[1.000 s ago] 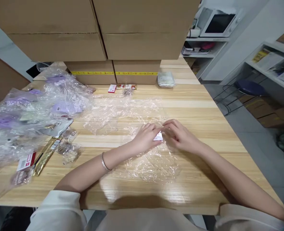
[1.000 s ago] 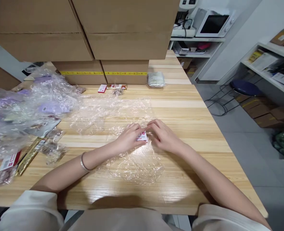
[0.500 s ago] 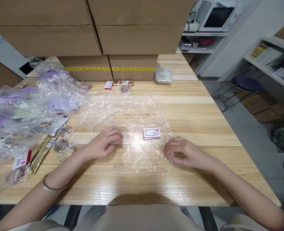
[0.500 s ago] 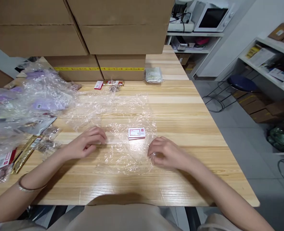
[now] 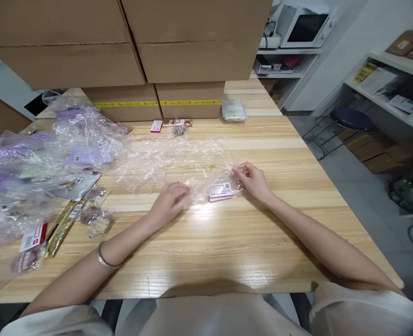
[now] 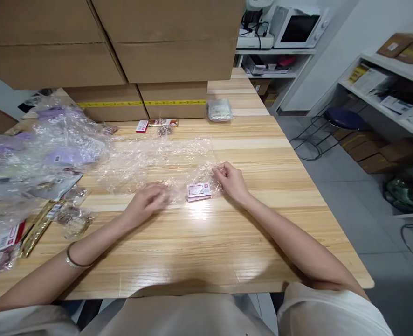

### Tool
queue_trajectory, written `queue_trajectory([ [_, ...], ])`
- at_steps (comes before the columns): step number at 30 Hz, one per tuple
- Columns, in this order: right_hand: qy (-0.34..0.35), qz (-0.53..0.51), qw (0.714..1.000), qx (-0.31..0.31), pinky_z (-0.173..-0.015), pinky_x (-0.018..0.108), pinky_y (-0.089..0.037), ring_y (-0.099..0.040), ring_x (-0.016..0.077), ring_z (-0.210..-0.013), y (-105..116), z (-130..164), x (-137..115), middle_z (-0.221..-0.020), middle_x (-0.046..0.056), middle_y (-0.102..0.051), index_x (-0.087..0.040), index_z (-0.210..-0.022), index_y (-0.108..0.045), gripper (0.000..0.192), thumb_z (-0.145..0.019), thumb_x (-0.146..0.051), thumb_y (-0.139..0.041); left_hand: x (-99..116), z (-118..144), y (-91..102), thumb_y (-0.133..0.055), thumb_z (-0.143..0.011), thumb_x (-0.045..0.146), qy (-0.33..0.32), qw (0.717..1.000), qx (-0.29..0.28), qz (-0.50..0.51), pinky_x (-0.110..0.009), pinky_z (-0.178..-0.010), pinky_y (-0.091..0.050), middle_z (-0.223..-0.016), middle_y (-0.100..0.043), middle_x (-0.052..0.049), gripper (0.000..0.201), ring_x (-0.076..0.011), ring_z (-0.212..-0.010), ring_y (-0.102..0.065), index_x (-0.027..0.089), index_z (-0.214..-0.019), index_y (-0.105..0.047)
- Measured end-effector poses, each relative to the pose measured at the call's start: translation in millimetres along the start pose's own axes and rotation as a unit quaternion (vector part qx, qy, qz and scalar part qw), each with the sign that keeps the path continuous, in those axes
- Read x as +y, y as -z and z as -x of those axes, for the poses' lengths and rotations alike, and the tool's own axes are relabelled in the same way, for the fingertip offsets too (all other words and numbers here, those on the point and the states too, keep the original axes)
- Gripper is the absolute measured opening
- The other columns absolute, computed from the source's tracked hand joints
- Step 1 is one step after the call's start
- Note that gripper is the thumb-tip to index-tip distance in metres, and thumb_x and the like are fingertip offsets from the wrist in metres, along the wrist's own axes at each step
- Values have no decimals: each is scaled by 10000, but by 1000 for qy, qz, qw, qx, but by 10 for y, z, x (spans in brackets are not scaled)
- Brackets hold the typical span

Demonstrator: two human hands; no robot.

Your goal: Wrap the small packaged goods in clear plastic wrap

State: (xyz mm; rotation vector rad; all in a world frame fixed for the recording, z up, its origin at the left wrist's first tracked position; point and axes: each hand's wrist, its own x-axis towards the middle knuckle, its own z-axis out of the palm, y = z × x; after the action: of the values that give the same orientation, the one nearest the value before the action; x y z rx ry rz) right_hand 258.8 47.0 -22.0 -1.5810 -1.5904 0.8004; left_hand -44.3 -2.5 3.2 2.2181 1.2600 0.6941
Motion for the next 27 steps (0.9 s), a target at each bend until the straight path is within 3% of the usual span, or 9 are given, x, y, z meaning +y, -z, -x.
queue_trajectory([
  [3,29,178,983,33,-569,300,-351,-564,186,-578,44,-13,37,-591,-10,-591,-227,-815,-608,284,-896,-497,-576,-46,-44,-25,-382,-986,382,147,988,46,8,-362,-765,-479,-599,-559,-14,443,-189,-686,-565,201,-601,-504],
  [5,31,244,968,41,-588,320,-371,-600,220,-628,88,2,33,-675,21,-650,-220,-923,-627,276,-897,-489,-572,-84,-31,-43,-490,-917,342,170,979,95,-54,-383,-754,-472,-656,-532,-24,303,-212,-730,-544,200,-649,-497],
  [7,95,265,957,65,-655,365,-431,-643,266,-751,124,27,3,-823,82,-698,-187,-1056,-618,327,-896,-466,-563,-92,0,-78,-607,-844,275,114,967,182,-138,-462,-853,-471,-911,-589,-95,111,-275,-939,-561,169,-849,-573],
  [10,278,235,931,20,-905,476,-456,-637,310,-1044,142,86,-67,-1101,149,-701,-157,-1235,-558,426,-903,-424,-556,-12,29,-172,-660,-830,165,-113,933,279,-196,-509,-1000,-453,-1234,-543,-141,388,-307,-1230,-496,198,-1196,-535],
  [13,360,175,911,-97,-1128,561,-308,-586,296,-1212,105,160,-123,-1230,122,-684,-189,-1401,-434,595,-888,-432,-616,134,0,-296,-620,-899,152,-302,931,131,-160,-437,-1056,-478,-1295,-588,-111,460,-257,-1312,-498,228,-1329,-479],
  [16,344,137,918,-143,-1181,602,-225,-598,289,-1209,63,221,-127,-1229,110,-689,-216,-1454,-381,712,-847,-436,-682,233,-58,-417,-539,-981,247,-280,946,-15,-161,-462,-1135,-425,-1435,-523,-189,474,-281,-1412,-419,134,-1423,-410],
  [19,326,124,918,-188,-1182,626,-226,-574,318,-1257,90,255,-84,-1343,137,-627,-226,-1492,-355,835,-784,-439,-743,230,-112,-493,-488,-1009,330,-218,961,-49,-162,-510,-1163,-380,-1510,-451,-194,504,-290,-1446,-377,154,-1467,-370],
  [23,288,118,914,-259,-1131,580,-366,-480,339,-1367,208,261,4,-1496,142,-499,-249,-1545,-296,905,-770,-365,-748,171,-197,-483,-478,-1012,299,-197,967,-71,-148,-495,-1103,-434,-1456,-506,-170,415,-296,-1380,-456,177,-1408,-448],
  [27,271,98,921,-262,-1094,509,-435,-541,282,-1316,257,217,52,-1429,100,-577,-280,-1562,-254,840,-832,-269,-671,147,-289,-369,-451,-1015,254,-187,970,-95,-119,-460,-1039,-467,-1398,-540,-161,369,-282,-1286,-523,177,-1374,-483],
])
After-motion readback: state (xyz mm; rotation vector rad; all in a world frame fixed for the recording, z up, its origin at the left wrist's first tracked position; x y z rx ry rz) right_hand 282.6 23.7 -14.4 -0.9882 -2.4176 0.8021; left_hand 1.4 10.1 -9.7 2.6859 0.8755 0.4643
